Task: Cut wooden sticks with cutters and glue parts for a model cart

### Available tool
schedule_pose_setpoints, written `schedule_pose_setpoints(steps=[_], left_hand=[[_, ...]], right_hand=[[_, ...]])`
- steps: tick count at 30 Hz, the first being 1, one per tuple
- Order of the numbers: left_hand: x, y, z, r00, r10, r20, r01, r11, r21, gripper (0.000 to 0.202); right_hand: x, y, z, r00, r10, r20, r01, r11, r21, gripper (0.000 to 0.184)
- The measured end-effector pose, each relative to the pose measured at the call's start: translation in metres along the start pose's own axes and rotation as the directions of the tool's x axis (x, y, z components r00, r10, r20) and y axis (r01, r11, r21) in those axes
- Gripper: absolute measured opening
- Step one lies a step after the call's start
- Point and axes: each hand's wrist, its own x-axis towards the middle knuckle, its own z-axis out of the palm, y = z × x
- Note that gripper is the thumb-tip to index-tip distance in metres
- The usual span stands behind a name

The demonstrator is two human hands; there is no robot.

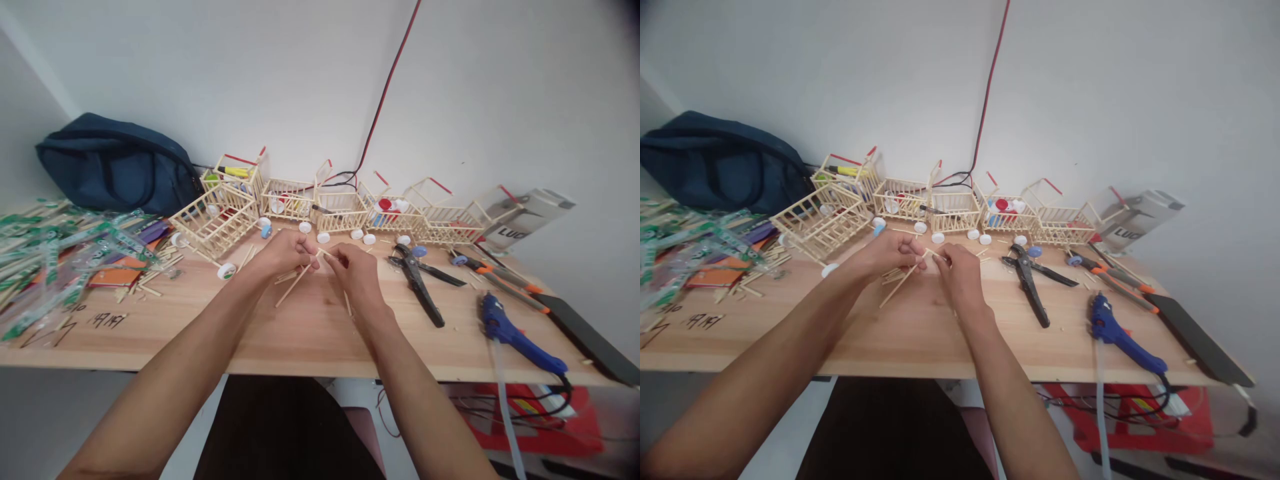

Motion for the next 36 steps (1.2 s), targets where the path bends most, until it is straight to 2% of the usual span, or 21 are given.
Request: schedule_pose_setpoints(steps=[4,9,36], left_hand=[[-0.0022,0.0035,-0.0036,1.0,0.014,-0.025,-0.015,1.0,-0.005,0.011],[-0.003,0.0048,-0.0044,0.997,-0.005,-0.073,0.004,1.0,-0.02,0.01],[-0.0036,0.0058,-0.0009,0.996,-0.012,-0.087,0.012,1.0,-0.003,0.015]], right_hand=[[0.0007,0.0012,-0.0011,0.999,0.035,-0.011,-0.035,0.999,0.009,0.013],[0.0004,-0.0009,-0.0021,1.0,0.012,-0.013,-0.011,0.999,0.037,0.012],[-0.0002,-0.0022,-0.0018,1.0,-0.005,0.001,0.005,1.0,0.014,0.011]])
